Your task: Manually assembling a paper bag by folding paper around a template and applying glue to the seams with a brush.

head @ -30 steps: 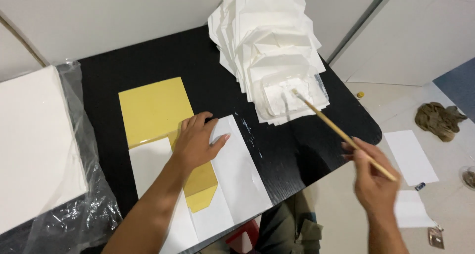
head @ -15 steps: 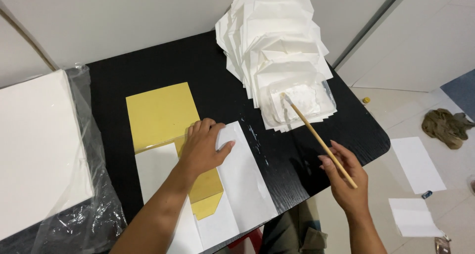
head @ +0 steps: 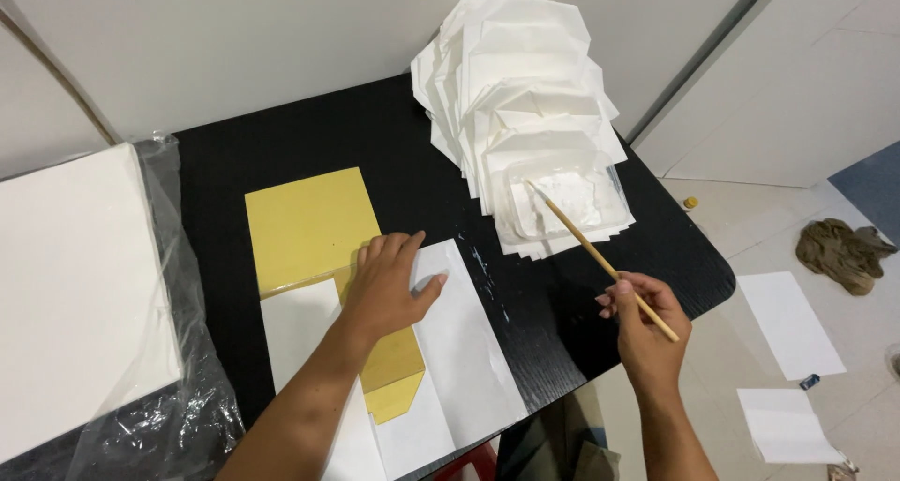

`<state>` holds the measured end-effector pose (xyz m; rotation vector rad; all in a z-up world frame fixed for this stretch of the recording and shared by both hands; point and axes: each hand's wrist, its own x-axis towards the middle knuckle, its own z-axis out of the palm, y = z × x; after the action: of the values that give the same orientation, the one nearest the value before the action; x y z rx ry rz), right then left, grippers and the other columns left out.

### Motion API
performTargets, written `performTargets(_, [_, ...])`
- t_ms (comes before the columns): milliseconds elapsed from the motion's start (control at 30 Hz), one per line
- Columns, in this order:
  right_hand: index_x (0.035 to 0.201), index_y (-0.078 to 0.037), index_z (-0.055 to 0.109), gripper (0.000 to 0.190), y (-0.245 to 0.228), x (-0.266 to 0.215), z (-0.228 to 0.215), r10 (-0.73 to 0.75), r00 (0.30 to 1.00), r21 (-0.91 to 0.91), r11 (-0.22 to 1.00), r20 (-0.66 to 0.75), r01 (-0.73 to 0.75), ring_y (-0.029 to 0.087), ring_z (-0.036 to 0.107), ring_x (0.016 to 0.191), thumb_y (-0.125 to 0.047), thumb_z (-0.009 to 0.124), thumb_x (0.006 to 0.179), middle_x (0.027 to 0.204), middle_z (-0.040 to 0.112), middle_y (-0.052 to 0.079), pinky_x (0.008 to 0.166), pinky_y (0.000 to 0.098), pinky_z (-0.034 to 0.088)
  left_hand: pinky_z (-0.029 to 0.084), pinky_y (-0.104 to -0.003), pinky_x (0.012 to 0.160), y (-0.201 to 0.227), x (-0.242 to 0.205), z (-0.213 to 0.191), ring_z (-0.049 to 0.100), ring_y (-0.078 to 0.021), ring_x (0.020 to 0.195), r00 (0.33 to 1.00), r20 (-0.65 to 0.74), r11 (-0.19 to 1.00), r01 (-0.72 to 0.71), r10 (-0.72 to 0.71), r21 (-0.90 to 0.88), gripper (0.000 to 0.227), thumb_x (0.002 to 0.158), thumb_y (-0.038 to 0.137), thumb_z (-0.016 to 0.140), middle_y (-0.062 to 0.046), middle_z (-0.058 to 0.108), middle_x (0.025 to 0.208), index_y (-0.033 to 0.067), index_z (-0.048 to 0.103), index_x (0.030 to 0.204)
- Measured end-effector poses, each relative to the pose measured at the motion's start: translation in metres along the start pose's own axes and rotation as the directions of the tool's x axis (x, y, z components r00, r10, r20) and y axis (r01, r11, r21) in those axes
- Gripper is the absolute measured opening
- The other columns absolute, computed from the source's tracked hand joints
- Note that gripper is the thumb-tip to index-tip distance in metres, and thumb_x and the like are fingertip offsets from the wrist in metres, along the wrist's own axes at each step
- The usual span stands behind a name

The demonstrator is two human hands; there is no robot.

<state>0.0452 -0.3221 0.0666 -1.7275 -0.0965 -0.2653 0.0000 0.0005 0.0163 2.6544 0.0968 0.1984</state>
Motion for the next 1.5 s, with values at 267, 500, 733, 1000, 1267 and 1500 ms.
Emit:
performTargets(267, [0.123,-0.002,0.062,0.032,0.027,0.010,-0.009,0.119,0.991,0.195,0.972,0.063,-0.129,0.015,0.063,0.065,-0.004,0.072,0.093,0.083,0.066,0.009,0.064,0.0261,0.056,0.037,-0.049,0.107,0.003,-0.001,-0.004,0.054,-0.0333,0.117,0.997,-0.052,0.997,-0.056,0.053,-0.056,0.073,0.095,0.055,0.055,-0.011,0.055,0.122,0.0065,0.049,0.151])
performTargets(500, [0.126,-0.002,0.059,0.046,0.032,0.005,-0.012,0.214,0.958,0.252,0.933,0.191,-0.259,0.016,0.061,0.066,0.002,0.075,0.084,0.078,0.061,0.004,0.060,0.0290,0.055,0.034,-0.049,0.109,0.004,0.003,-0.008,0.048,-0.0307,0.124,0.995,0.029,0.978,0.096,-0.093,-0.186,0.078,0.092,0.050,0.058,-0.006,0.057,0.133,0.0115,0.038,0.157])
performTargets(733, [0.098,-0.001,0.075,0.017,-0.004,-0.030,-0.031,0.704,0.569,-0.477,0.708,0.424,-0.521,0.025,0.067,0.057,-0.017,0.068,0.098,0.070,0.075,0.018,0.049,0.0362,0.055,0.032,-0.051,0.108,-0.001,0.001,0.001,0.046,-0.0326,0.127,0.999,-0.023,0.994,0.036,-0.038,-0.106,0.066,0.096,0.042,0.050,-0.008,0.058,0.136,0.0098,0.044,0.153])
performTargets(1000, [0.144,-0.006,0.066,0.055,0.063,-0.137,-0.032,0.800,0.110,-0.376,0.393,0.590,-0.839,0.026,0.077,0.119,-0.015,0.074,0.090,0.123,0.085,0.020,0.107,0.0365,0.054,0.033,-0.049,0.107,-0.003,0.001,0.004,0.051,-0.0317,0.118,1.000,-0.008,0.995,0.026,-0.027,-0.100,0.065,0.098,0.045,0.049,-0.009,0.058,0.123,0.0068,0.049,0.151])
performTargets(1267, [0.142,-0.001,0.055,0.062,0.063,-0.148,-0.024,0.643,0.145,-0.084,0.312,0.752,-0.946,0.036,0.075,0.098,0.008,0.076,0.084,0.131,0.072,0.023,0.100,0.0506,0.062,0.040,-0.046,0.103,0.001,0.001,-0.010,0.057,-0.0274,0.115,0.996,-0.055,0.924,0.044,-0.070,-0.380,0.064,0.098,0.047,0.049,-0.008,0.055,0.125,0.0112,0.050,0.152])
performTargets(1500, [0.135,0.007,0.069,0.041,-0.001,-0.141,0.007,0.764,0.352,-0.104,0.475,0.540,-0.874,0.037,0.070,0.080,0.012,0.056,0.096,0.108,0.073,0.028,0.076,0.0437,0.057,0.028,-0.051,0.121,0.005,-0.004,-0.032,0.038,-0.0340,0.149,0.954,0.150,0.635,0.284,-0.258,-0.719,0.084,0.089,0.071,0.024,-0.016,0.039,0.159,0.0258,0.038,0.158])
